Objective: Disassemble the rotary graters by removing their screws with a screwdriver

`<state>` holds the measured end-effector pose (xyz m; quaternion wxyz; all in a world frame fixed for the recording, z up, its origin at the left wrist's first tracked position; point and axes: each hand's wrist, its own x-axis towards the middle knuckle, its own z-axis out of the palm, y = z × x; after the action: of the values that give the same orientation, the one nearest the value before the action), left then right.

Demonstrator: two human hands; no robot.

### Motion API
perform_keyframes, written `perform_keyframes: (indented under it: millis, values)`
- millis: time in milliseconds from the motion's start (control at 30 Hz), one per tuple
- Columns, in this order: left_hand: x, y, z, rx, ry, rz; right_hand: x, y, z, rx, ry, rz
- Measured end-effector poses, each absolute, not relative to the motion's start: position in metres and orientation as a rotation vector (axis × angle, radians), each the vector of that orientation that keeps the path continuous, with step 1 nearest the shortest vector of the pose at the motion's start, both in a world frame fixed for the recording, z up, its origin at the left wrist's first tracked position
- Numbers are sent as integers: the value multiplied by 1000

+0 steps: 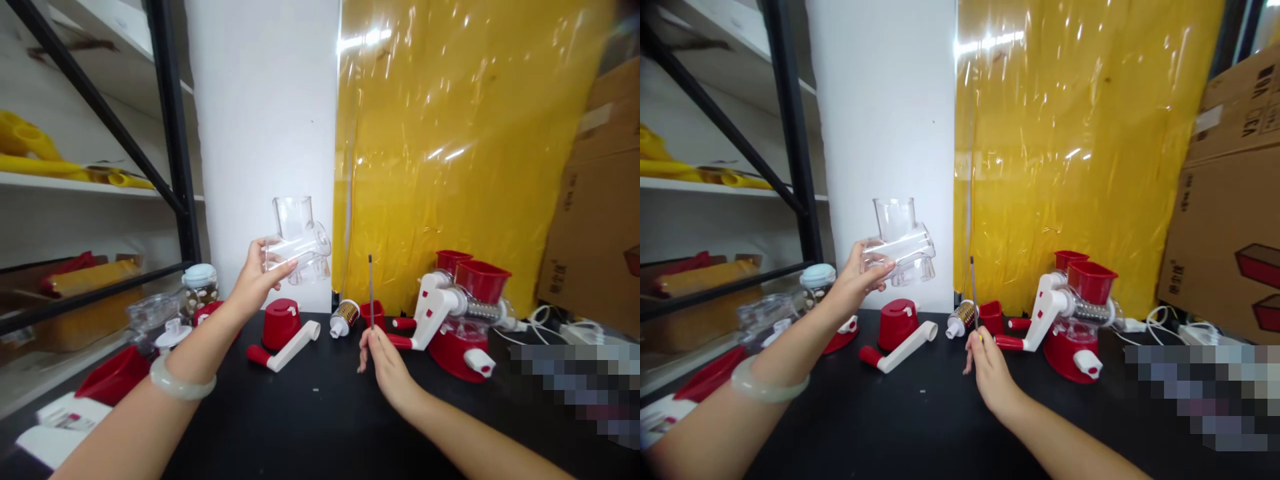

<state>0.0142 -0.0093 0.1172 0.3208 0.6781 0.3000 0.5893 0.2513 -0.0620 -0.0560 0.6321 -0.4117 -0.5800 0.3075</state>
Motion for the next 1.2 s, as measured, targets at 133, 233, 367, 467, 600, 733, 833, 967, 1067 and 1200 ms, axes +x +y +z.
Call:
perform_keyframes:
  millis: [133, 233, 367, 467, 600, 733, 833, 967, 1067, 1200]
  values:
    - [23, -18, 115, 1706, 749, 1600, 250, -70, -61, -991, -1467, 659]
    - [21, -15, 101, 1628, 728, 1624, 247, -75, -63, -1055, -1550, 648]
    - [15, -8, 87, 1571, 709, 1653, 237, -79, -65, -1076, -1580, 680]
    - [13, -8, 85, 1538, 710, 1669, 232, -81, -65, -1091, -1584, 685]
    - [14, -13, 85, 1521, 695, 1691, 231, -84, -65, -1091, -1625, 679]
    - [17, -19, 85, 1532, 683, 1677, 230, -85, -67, -1071, -1652, 673]
    - [21, -22, 85, 1542, 679, 1666, 230, -84, -69, -1061, -1665, 660]
    - [24, -23, 85, 1557, 684, 1649, 231, -83, -71, -1056, -1651, 654]
    - [25, -24, 84, 1559, 702, 1626, 232, -83, -71, -1050, -1644, 669]
    - [25, -25, 84, 1573, 715, 1611, 230, -84, -69, -1051, -1633, 672]
